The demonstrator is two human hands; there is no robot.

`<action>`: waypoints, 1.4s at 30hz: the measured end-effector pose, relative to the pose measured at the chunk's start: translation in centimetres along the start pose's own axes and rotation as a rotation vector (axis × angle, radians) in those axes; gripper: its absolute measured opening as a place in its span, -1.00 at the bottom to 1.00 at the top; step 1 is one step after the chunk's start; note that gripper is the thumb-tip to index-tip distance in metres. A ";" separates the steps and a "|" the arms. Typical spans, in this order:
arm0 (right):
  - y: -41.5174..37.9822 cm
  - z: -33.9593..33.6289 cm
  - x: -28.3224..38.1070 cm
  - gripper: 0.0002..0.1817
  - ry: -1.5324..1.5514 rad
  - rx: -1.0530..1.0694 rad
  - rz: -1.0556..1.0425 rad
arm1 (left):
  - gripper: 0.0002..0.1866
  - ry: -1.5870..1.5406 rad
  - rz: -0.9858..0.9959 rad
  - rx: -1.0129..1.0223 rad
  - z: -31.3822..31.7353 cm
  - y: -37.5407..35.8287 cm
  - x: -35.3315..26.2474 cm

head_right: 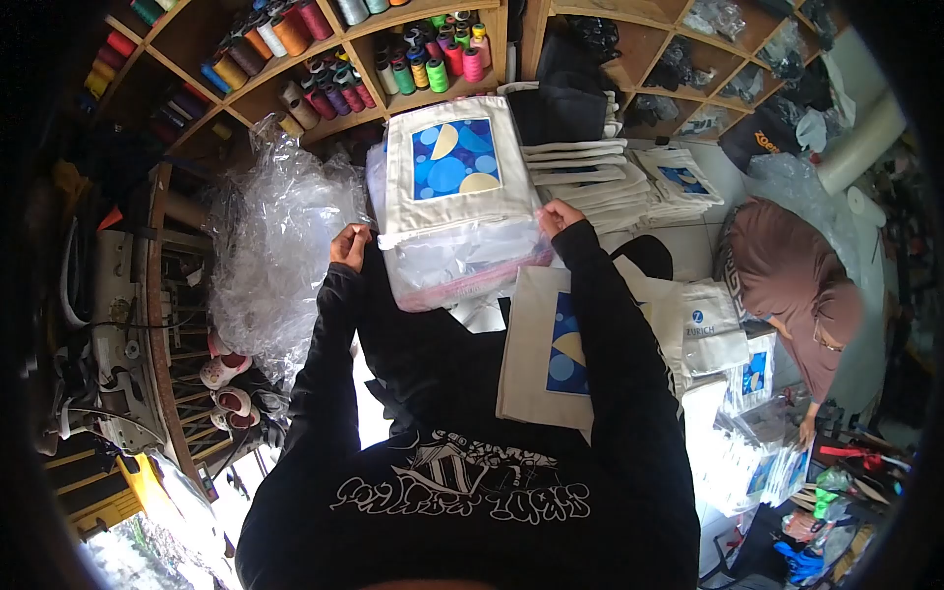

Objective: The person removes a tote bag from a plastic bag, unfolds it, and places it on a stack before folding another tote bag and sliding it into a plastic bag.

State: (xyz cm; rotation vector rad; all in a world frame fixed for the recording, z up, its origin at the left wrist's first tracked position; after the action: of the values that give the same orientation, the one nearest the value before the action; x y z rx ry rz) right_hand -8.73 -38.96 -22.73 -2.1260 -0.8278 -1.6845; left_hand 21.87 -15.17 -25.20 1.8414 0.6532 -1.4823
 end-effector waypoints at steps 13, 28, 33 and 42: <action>0.3 -0.2 -1.4 -0.86 0.059 0.016 0.006 | -0.60 0.449 0.192 0.179 2.4 -4.1 -6.4; 0.3 -0.3 -1.5 -0.85 0.055 0.015 -0.026 | -0.78 0.533 0.662 0.280 4.3 -4.6 -7.4; 0.2 -0.1 -1.5 -0.90 0.039 0.046 -0.001 | -0.83 0.565 0.685 0.317 4.7 -4.5 -7.3; 0.2 -0.1 -2.0 -0.90 0.063 0.039 0.028 | -0.84 0.617 0.730 0.320 5.0 -4.9 -7.5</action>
State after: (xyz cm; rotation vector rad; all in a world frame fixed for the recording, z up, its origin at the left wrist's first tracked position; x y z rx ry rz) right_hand -8.98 -39.63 -24.65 -2.0384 -0.8026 -1.6976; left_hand 13.42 -15.62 -19.48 2.4442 -0.0403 -0.5532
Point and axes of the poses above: each hand's wrist, its own y-axis towards the middle knuckle, its own z-axis out of the palm, x = y × z, the point moved 10 cm from there along y, towards the middle knuckle, and after that the axes turned 9 degrees about -x, right-handed, at the moved point
